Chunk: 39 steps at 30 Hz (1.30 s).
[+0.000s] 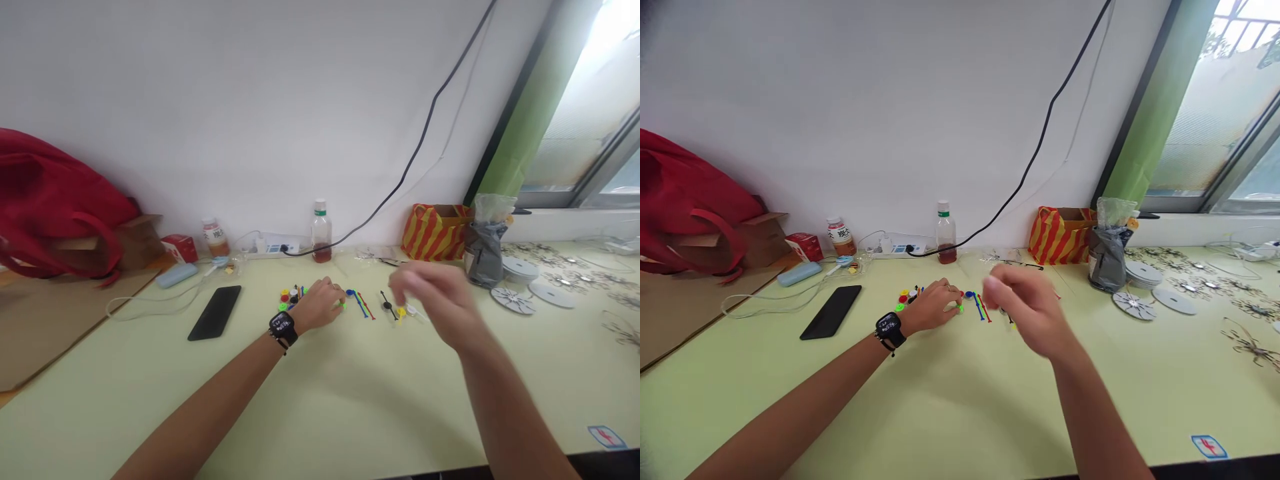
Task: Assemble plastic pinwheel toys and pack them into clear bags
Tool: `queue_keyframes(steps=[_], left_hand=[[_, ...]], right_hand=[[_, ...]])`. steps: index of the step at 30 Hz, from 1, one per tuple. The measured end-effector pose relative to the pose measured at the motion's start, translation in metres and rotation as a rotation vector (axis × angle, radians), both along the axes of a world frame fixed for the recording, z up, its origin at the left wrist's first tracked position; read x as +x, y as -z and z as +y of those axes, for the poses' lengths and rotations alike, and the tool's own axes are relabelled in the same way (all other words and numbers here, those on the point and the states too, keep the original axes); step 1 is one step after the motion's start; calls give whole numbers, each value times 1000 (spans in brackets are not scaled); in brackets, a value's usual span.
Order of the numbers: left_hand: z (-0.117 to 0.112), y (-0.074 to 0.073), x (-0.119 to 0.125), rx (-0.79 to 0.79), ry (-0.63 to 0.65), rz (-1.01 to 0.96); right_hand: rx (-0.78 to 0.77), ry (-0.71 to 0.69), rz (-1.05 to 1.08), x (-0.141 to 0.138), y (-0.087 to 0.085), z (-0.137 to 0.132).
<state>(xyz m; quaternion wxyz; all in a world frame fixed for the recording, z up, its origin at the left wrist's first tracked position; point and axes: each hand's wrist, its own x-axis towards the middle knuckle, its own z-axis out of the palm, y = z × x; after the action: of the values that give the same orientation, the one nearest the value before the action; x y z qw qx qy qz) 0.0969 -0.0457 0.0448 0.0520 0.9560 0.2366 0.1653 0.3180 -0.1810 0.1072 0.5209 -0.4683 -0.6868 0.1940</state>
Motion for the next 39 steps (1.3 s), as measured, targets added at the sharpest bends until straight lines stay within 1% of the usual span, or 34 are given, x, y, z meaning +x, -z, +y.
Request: queue_keyframes(steps=[2, 5, 6, 8, 9, 11, 14, 17, 19, 23, 26, 30, 33, 36, 39], left_hand=[[-11, -2, -6, 3, 15, -3], [-31, 0, -21, -38, 10, -38], [-38, 2, -27, -61, -5, -63], [-50, 6, -39, -128, -39, -117], [-56, 9, -45, -160, -49, -152], [-63, 14, -53, -242, -53, -209], [-66, 22, -57, -368, -92, -350], [-64, 30, -54, -489, -146, -507], [-62, 34, -51, -586, -150, -588], [-58, 40, -49, -793, -147, -691], [-55, 44, -50, -905, -163, -733], [-49, 51, -52, -976, -140, -748], [-46, 53, -52, -1014, -138, -756], [-45, 53, -53, -1041, -141, -781], [-43, 54, -53, -1054, -133, -803]], right_hand=[[-84, 59, -176, -5, 12, 18], [-270, 230, -521, -12, 45, 48], [-318, 265, -609, -13, 57, 56], [-344, 304, -748, -15, 78, 66], [-342, 309, -807, -16, 85, 68], [-329, 311, -891, -18, 94, 72], [-331, 331, -924, -18, 99, 76], [-332, 346, -918, -19, 100, 79], [-328, 347, -917, -19, 101, 80], [-295, 349, -906, -18, 102, 78], [-256, 340, -895, -16, 105, 76], [-248, 324, -900, -15, 110, 77], [-233, 316, -849, -15, 111, 78], [-192, 325, -708, -15, 110, 75], [-191, 313, -520, -16, 110, 71]])
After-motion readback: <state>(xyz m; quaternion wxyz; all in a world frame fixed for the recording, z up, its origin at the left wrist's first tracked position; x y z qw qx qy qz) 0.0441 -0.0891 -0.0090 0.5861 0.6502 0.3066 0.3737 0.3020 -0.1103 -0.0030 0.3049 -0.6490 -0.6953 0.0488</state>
